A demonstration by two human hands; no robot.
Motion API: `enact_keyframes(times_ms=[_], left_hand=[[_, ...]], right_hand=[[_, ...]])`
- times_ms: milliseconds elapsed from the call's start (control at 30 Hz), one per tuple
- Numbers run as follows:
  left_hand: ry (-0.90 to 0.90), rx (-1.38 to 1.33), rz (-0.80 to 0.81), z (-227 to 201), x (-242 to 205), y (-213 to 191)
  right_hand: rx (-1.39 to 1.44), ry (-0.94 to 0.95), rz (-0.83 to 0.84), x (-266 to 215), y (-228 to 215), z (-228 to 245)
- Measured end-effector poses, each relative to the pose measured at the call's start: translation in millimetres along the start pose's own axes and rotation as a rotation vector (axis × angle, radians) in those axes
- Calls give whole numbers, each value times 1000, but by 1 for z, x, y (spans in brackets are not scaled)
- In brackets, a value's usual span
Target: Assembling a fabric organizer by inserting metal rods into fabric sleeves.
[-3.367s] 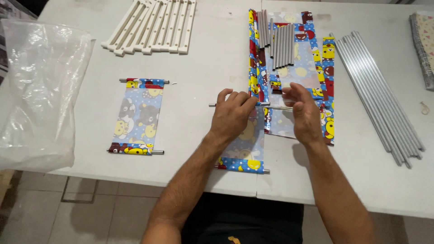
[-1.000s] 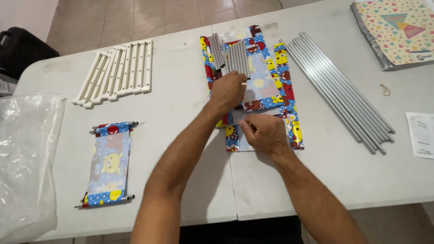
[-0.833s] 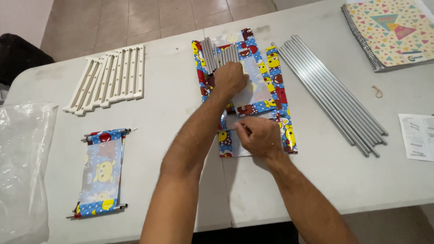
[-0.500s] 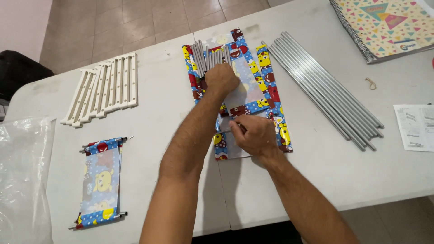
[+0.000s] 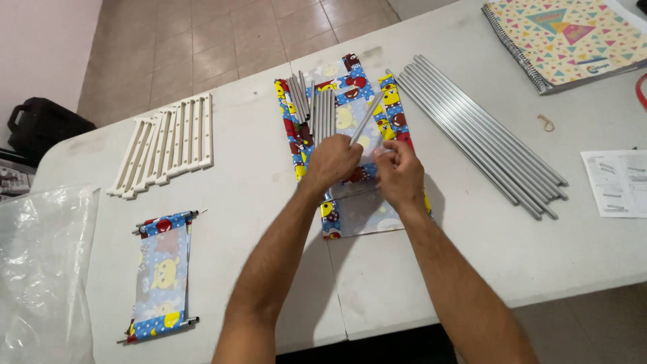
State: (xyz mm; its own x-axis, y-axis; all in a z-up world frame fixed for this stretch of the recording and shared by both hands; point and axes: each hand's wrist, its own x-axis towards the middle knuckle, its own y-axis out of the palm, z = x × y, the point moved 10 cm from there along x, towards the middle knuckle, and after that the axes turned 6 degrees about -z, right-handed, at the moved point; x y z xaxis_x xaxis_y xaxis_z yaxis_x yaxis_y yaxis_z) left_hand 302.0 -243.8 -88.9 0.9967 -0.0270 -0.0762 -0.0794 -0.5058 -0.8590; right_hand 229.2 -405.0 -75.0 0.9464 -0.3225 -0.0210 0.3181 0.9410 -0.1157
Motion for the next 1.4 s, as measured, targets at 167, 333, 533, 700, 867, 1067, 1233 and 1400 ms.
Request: enact_keyframes(times_ms=[167, 333, 533, 700, 867, 1067, 1233, 1400], left_hand=[[252, 27, 160, -60, -71, -14], [545, 241, -78, -48, -69, -2], [698, 478, -398, -20, -53, 20], [641, 269, -714, -16, -79, -45], [671, 295, -521, -18, -151, -60], [771, 321, -255, -13, -255, -44], [506, 266, 286, 7, -267, -14], [642, 216, -316, -12, -205, -27]], right_hand=[[389, 59, 6, 12, 9, -23], [485, 34, -109, 34, -19, -33], [566, 65, -198, 42, -30, -45], [581, 23, -220, 51, -32, -52], [576, 26, -222, 48, -35, -46], [519, 42, -154, 35, -30, -23], [381, 49, -62, 19, -19, -7], [365, -185, 40, 9, -2, -3]])
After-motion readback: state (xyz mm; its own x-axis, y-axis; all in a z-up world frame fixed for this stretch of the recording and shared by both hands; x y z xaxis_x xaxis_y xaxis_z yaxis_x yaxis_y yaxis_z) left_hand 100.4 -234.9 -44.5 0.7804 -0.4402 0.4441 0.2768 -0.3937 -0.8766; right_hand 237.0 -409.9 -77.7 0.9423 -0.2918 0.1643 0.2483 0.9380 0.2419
